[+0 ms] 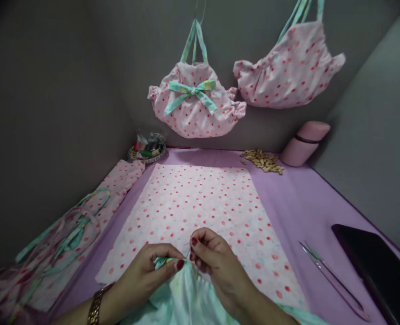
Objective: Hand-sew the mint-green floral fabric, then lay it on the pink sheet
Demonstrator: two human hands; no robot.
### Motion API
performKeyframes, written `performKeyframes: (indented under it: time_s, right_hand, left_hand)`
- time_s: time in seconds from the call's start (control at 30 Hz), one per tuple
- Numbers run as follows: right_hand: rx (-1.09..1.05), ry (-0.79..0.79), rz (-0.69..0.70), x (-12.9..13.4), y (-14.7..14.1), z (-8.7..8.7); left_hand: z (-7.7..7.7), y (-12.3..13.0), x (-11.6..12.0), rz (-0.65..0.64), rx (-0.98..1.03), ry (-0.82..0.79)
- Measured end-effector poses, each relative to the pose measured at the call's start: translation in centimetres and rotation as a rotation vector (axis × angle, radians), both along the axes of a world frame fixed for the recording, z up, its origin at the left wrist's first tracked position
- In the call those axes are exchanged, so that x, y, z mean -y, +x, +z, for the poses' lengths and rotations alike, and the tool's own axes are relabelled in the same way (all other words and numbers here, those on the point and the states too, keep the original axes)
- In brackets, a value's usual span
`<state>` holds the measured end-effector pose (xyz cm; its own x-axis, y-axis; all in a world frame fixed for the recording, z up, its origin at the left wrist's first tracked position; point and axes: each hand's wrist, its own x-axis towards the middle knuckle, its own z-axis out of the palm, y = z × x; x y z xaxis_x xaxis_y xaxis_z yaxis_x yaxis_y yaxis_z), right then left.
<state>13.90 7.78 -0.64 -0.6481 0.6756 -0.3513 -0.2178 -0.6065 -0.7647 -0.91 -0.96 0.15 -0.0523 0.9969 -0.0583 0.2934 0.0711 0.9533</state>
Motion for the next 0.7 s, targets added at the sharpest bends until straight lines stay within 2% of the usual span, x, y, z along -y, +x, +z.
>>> performKeyframes:
  time_s: [0.07,0.13,0.27,0.3,0.37,0.43,0.53,0.57,0.6,0.63,0.67,0.7]
  right_hand:
    - [-0.083,-0.105,-0.131,-0.6,0.2,0.1]
    - [-0.15,-0.219,-0.195,-1.3,0.6,0.3]
    - [-0.155,-0.271,-0.153,-2.5,1.5,1.3]
    - [-0.118,-0.204,-0.177,-3.0,1.8,1.5]
    - [0.011,0.03,-0.333,-4.8,3.0,2.0]
    - [0.177,0.318,-0.617,-7.3,4.8,2.5]
    - [0.228,0.501,-1.007,-10.9,8.0,3.3]
    - [0.24,0.547,-1.093,-11.5,8.7,3.5]
    - [0.258,0.586,-1.121,-11.5,9.1,3.6]
    - [0.283,0.606,-1.071,-11.1,9.0,3.7]
    - [0.312,0.611,-0.968,-10.3,8.5,3.6]
    - [0.343,0.594,-0.769,-9.0,7.7,3.5]
  left_hand:
    - [0.1,0.1,0.1,-0.018,0.034,-0.013]
    - [0.1,0.2,0.1,-0.012,0.073,-0.046]
    - [0.0,0.3,0.1,0.039,0.209,-0.148]
    - [0.0,0.2,0.1,0.033,0.242,-0.171]
    - [0.0,0.1,0.1,-0.006,0.276,-0.208]
    - [0.1,-0.1,0.1,-0.05,0.281,-0.234]
    - [0.3,-0.3,0.0,-0.072,0.286,-0.251]
    - [0.3,-0.3,0.0,-0.069,0.293,-0.251]
    - [0.3,-0.3,0.0,-0.066,0.298,-0.251]
    - [0.3,-0.3,0.0,-0.064,0.305,-0.254]
    - [0.3,-0.3,0.0,-0.06,0.312,-0.261]
    - [0.2,-0.2,0.0,-0.054,0.321,-0.271]
